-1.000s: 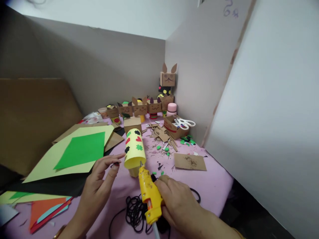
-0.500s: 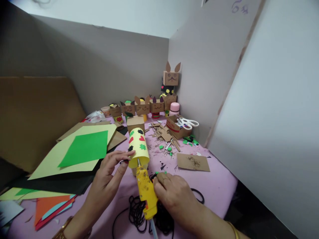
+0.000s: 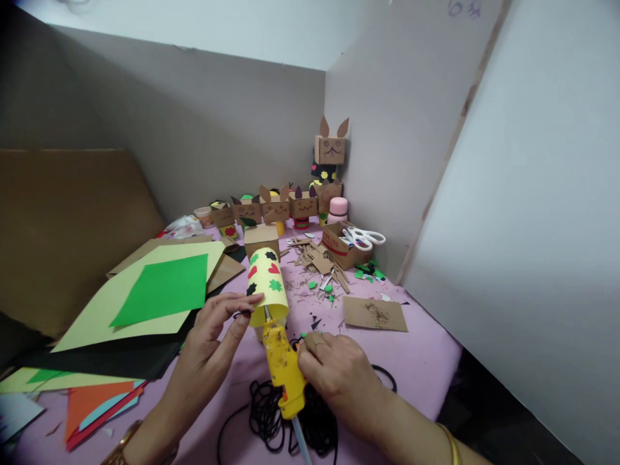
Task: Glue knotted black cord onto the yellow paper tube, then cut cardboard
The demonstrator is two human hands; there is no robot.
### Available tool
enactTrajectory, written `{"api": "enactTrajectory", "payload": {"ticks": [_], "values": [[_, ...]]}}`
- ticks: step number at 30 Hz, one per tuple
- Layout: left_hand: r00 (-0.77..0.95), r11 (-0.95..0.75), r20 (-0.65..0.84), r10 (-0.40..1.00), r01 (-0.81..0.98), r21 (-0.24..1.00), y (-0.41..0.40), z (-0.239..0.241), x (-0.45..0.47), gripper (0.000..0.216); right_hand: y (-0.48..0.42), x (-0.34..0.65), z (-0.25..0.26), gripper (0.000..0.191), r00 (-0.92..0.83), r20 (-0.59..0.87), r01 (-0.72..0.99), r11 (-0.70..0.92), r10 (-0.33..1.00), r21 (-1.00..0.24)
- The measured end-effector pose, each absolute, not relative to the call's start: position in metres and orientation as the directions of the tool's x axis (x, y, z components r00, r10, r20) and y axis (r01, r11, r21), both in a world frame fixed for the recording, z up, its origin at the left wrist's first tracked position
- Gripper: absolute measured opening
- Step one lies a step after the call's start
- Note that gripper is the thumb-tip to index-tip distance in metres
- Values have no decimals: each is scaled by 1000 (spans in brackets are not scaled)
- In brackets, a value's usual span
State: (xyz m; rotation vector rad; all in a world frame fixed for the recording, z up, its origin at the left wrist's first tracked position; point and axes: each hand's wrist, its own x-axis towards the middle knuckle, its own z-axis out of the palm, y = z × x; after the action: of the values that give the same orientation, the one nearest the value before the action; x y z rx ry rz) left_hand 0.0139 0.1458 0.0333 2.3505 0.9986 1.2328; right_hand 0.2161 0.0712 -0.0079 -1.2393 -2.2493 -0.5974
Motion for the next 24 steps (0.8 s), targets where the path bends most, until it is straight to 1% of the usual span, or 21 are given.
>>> {"api": "enactTrajectory", "payload": {"ticks": [12,24], "values": [[403,-720,599,692,451,528,146,33,14,12,71,218,-7,19,-463,609,861,489,644,138],[387,-700,585,712,451,554,145,35,15,11,70,219,-2,24,-478,639,849,504,603,159]]}}
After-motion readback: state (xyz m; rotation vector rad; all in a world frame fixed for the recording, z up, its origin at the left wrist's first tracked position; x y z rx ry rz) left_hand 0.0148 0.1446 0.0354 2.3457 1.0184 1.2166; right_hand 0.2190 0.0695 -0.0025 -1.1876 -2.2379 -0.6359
